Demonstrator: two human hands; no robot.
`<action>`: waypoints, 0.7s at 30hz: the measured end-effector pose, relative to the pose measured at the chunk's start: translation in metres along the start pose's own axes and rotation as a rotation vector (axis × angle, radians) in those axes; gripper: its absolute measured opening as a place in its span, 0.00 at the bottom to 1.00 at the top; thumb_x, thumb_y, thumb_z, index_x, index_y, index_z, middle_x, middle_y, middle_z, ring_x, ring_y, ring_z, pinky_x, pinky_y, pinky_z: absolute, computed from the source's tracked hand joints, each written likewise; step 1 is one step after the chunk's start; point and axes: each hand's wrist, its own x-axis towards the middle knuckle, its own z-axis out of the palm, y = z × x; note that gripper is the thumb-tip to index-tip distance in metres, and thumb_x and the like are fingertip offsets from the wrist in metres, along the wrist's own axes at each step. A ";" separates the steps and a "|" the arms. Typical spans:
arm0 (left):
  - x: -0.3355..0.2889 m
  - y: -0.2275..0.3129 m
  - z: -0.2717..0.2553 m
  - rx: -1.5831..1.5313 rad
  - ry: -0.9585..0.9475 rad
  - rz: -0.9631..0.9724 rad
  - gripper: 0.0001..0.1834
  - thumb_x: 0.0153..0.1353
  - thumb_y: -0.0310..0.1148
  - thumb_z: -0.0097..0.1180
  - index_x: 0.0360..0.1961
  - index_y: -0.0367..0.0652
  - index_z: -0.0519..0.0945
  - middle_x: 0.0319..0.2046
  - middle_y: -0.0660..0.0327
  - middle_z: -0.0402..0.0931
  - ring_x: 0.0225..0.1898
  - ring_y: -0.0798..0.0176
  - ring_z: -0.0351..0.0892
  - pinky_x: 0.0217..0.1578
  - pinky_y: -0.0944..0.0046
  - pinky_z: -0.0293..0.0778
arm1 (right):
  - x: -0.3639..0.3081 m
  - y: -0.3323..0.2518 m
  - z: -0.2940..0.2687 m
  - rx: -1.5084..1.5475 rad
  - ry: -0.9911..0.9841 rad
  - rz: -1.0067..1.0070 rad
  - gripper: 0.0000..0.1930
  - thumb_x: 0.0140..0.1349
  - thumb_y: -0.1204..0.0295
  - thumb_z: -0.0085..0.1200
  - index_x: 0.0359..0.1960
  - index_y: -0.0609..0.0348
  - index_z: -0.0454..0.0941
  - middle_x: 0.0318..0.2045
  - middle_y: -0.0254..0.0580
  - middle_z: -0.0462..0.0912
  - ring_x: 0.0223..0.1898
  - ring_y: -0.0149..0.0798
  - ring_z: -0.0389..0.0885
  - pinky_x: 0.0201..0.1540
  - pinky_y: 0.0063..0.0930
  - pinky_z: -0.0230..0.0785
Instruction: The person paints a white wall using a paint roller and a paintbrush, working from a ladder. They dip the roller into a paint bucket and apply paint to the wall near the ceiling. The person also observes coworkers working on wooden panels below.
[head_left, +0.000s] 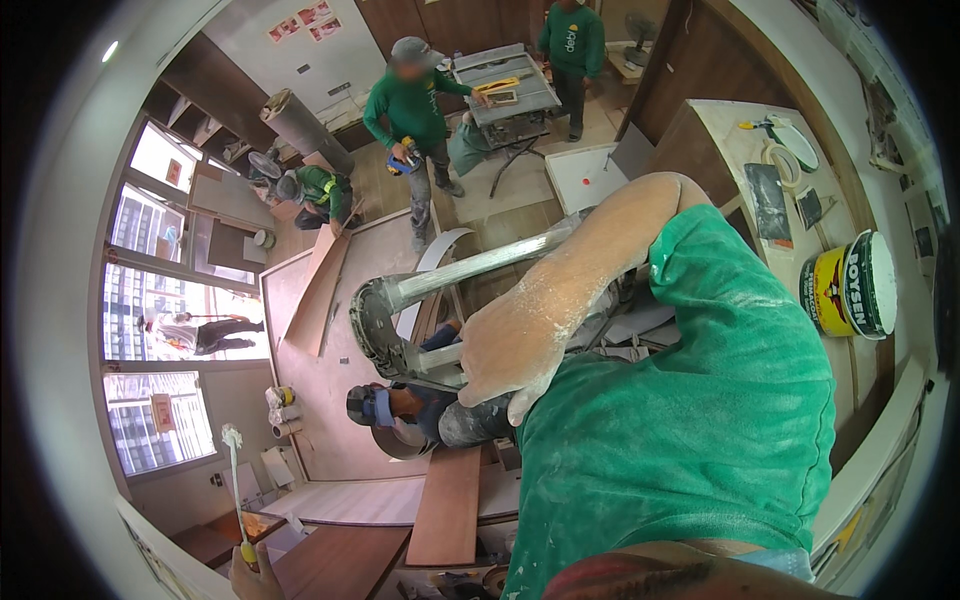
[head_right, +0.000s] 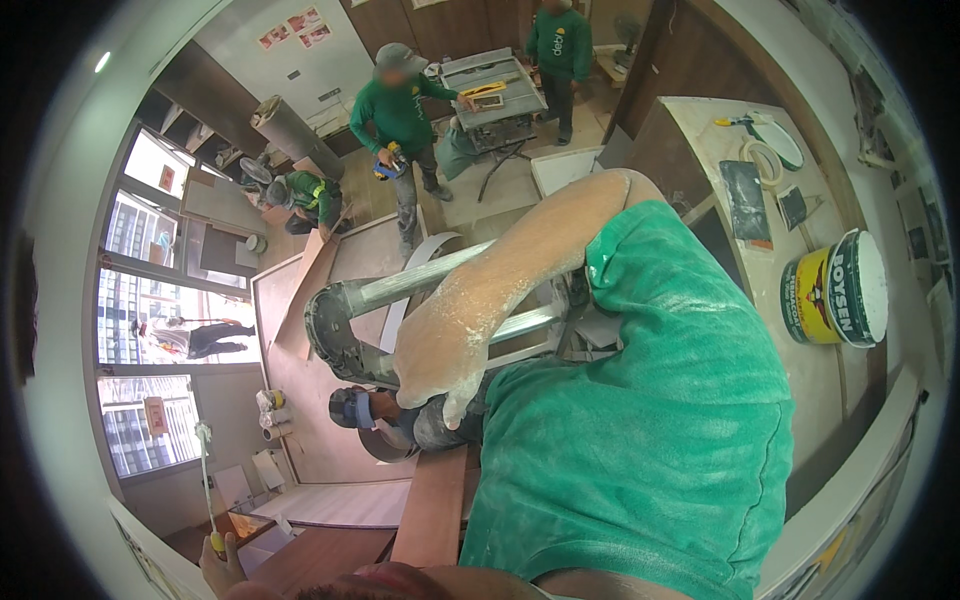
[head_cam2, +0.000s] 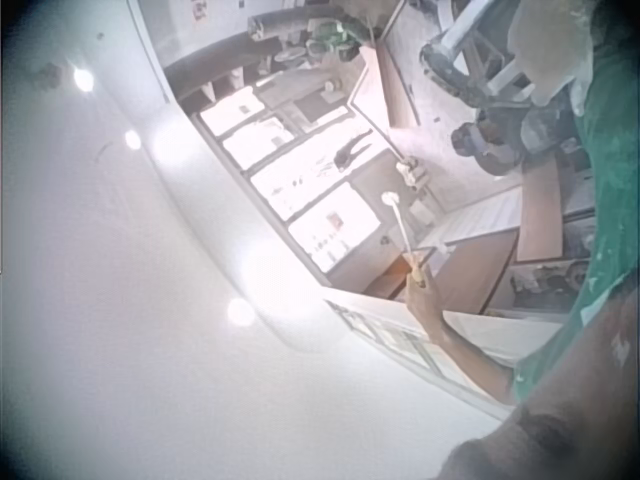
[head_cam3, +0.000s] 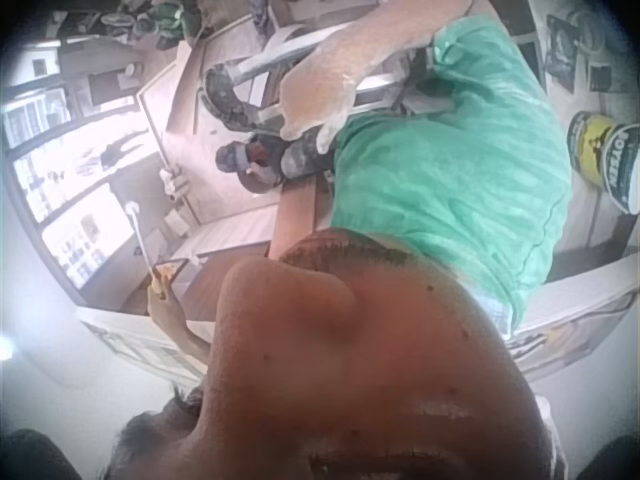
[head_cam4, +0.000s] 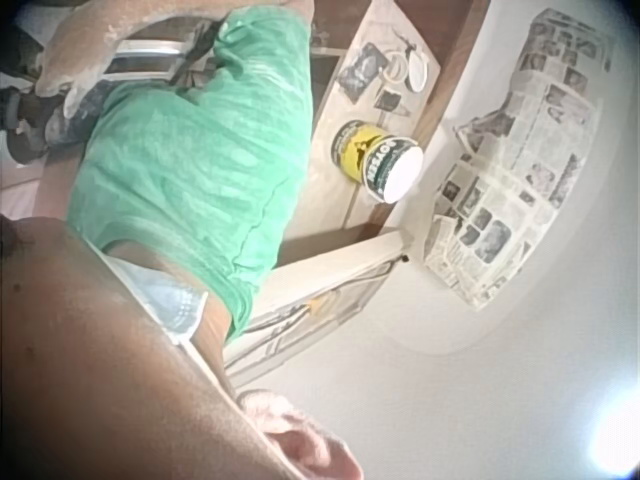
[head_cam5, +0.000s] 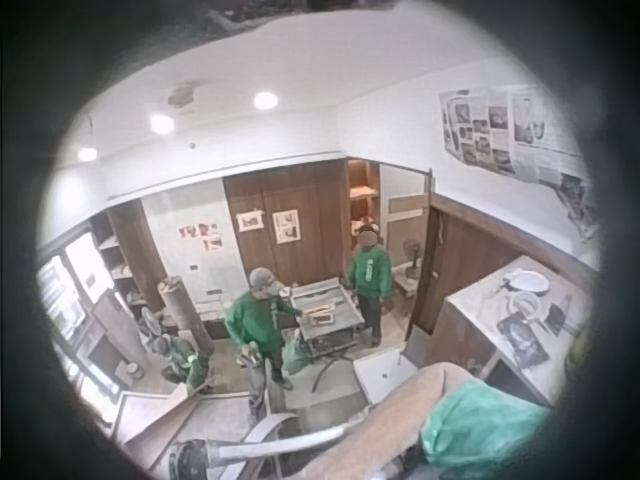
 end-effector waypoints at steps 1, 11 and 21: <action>0.001 0.000 0.000 -0.001 0.004 0.011 0.25 0.72 0.54 0.50 0.49 0.41 0.83 0.37 0.45 0.82 0.41 0.40 0.81 0.41 0.48 0.73 | -0.001 -0.001 0.000 0.004 0.005 0.001 0.25 0.62 0.50 0.59 0.36 0.65 0.75 0.23 0.51 0.82 0.32 0.60 0.83 0.36 0.53 0.74; 0.003 -0.002 0.001 0.011 0.006 0.011 0.26 0.71 0.54 0.51 0.47 0.40 0.83 0.36 0.45 0.82 0.40 0.39 0.80 0.40 0.47 0.72 | 0.002 -0.004 -0.009 0.036 -0.129 0.080 0.27 0.64 0.47 0.55 0.40 0.66 0.78 0.30 0.56 0.83 0.39 0.60 0.83 0.44 0.53 0.74; 0.002 -0.003 0.003 -0.049 0.024 0.025 0.25 0.70 0.53 0.53 0.44 0.38 0.81 0.37 0.46 0.80 0.40 0.43 0.79 0.43 0.50 0.71 | 0.000 -0.003 -0.011 0.073 -0.113 0.095 0.26 0.64 0.48 0.57 0.40 0.66 0.77 0.30 0.57 0.83 0.37 0.61 0.84 0.42 0.53 0.74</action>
